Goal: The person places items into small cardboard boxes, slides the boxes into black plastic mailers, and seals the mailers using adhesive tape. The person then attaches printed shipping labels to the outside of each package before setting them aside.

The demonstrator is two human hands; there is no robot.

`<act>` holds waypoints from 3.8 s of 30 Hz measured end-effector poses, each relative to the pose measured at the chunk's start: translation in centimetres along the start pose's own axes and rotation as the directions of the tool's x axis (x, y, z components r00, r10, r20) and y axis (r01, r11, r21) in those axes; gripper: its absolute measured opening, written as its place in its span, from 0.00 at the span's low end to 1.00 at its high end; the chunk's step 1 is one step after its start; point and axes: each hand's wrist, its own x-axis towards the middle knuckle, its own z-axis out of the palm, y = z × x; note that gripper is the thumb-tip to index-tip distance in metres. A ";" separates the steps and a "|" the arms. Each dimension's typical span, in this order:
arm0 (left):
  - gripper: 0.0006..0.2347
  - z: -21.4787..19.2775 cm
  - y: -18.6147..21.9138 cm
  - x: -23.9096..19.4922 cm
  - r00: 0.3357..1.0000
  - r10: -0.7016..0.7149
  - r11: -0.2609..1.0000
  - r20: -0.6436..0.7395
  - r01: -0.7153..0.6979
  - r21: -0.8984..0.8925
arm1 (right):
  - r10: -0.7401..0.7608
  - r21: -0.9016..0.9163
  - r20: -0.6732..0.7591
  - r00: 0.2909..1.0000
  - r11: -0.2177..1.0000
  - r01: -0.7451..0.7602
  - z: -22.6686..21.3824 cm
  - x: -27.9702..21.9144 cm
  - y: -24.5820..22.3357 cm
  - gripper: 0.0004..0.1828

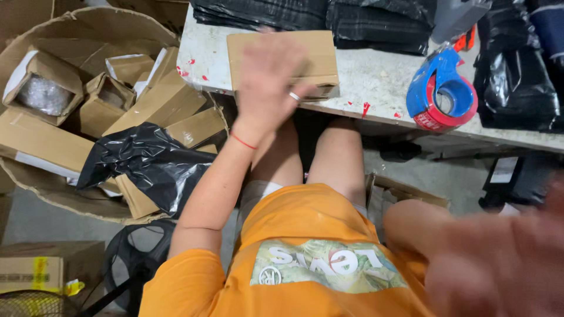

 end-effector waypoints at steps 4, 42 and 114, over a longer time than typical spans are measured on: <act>0.27 -1.4 -2.9 -3.4 0.861 -0.476 0.877 -0.182 0.481 -0.019 | 0.265 -0.340 0.006 0.964 0.907 -0.247 -0.6 -3.1 5.9 0.17; 0.18 4.0 4.5 0.2 0.956 0.018 0.994 -0.294 0.014 0.105 | 0.633 0.102 0.098 0.768 0.761 -0.641 -0.2 -15.6 24.1 0.39; 0.04 8.8 11.0 1.4 0.911 -0.300 0.945 0.282 0.324 -0.040 | 0.568 0.280 0.077 0.820 0.777 -0.564 0.8 -16.3 24.1 0.39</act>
